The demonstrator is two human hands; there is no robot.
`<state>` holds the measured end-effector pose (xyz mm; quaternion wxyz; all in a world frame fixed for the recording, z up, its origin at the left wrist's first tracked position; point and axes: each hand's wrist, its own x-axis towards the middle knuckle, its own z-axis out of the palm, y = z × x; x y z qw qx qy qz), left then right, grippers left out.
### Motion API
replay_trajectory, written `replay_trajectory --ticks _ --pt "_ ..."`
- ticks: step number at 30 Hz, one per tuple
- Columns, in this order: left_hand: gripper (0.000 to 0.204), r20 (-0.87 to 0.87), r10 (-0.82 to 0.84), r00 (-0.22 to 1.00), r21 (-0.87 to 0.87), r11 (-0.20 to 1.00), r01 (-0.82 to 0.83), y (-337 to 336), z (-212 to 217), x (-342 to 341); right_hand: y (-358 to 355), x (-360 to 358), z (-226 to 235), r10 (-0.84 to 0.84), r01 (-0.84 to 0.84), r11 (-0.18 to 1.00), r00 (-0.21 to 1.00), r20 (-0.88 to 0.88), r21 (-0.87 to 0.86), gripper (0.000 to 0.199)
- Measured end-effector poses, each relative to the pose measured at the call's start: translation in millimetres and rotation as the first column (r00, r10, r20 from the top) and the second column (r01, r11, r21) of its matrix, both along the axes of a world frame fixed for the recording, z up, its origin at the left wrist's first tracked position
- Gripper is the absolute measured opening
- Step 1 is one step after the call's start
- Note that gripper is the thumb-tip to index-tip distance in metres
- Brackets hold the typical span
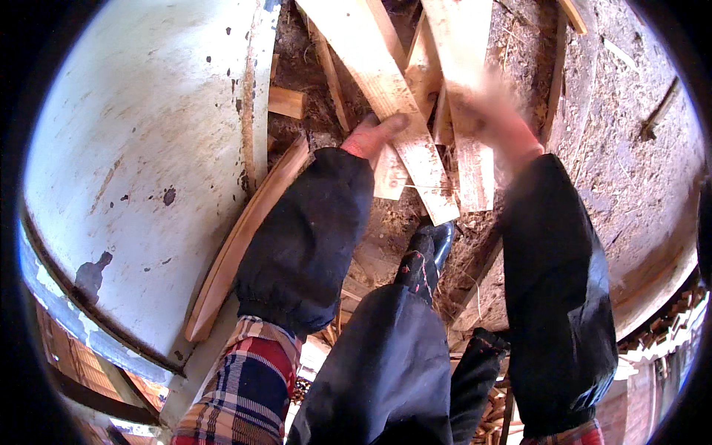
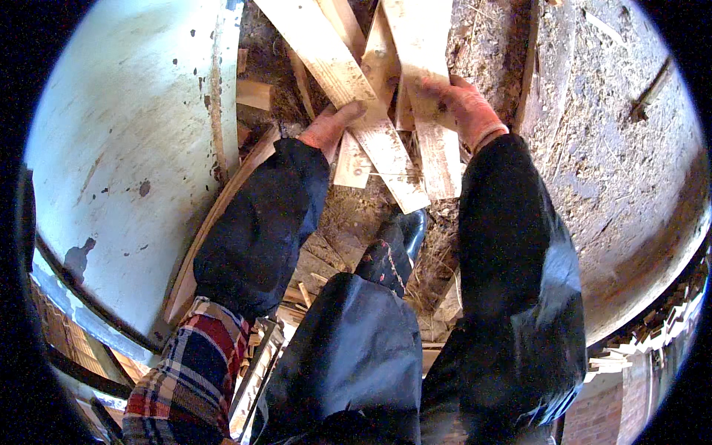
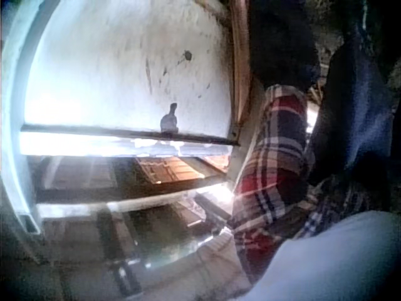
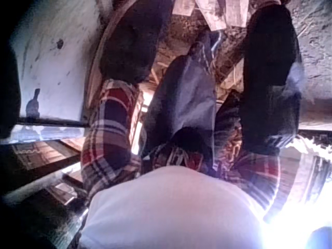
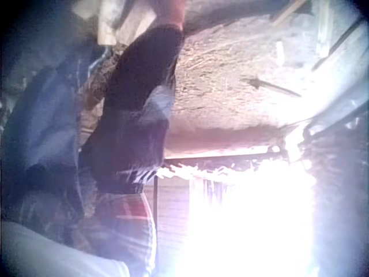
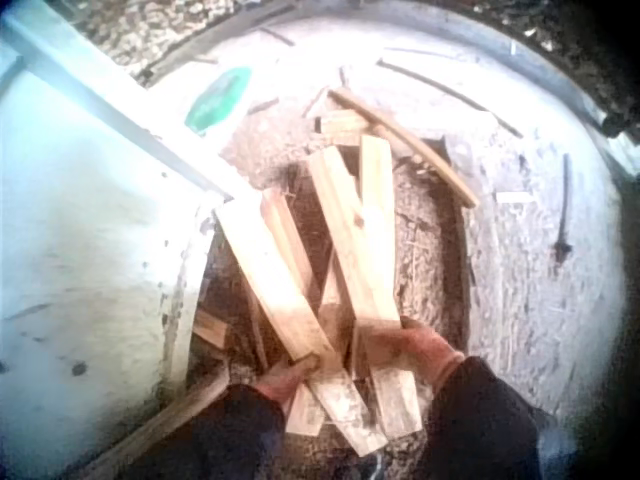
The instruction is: The person repeatedly picks up loose wooden planks from a pile on the floor and stacks them onto a metal rack. The person handles the wood by hand, lifting multiple pieces at a time and arranging them vertically on the rack.
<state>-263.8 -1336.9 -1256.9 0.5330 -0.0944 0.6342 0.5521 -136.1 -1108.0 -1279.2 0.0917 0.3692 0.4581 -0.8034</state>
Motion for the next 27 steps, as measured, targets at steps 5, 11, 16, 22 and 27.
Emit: replay_trajectory --ticks 5,11,16,22,27 --pt "0.062 0.163 0.064 0.985 0.122 0.989 -0.085 9 1 18 7 12 -5 -0.147 0.167 0.903 0.986 0.082 -0.395 0.045" --pt "0.057 0.450 0.234 0.862 0.018 0.962 -0.271 22 48 44 17 18 74 0.017 -0.043 0.953 0.996 -0.086 -0.299 0.056" --pt "0.042 0.535 0.262 0.803 0.087 0.929 -0.361 20 112 98 23 66 146 -0.018 -0.068 0.929 0.974 -0.227 -0.365 0.054" --pt "0.042 0.139 -0.108 0.984 0.044 0.994 0.103 -22 241 229 11 185 255 0.145 -0.124 0.944 0.988 0.048 -0.305 0.057" --pt "0.051 0.734 0.167 0.658 -0.135 0.986 -0.100 -19 356 387 6 343 371 0.089 0.079 0.900 0.930 0.357 -0.430 0.074"
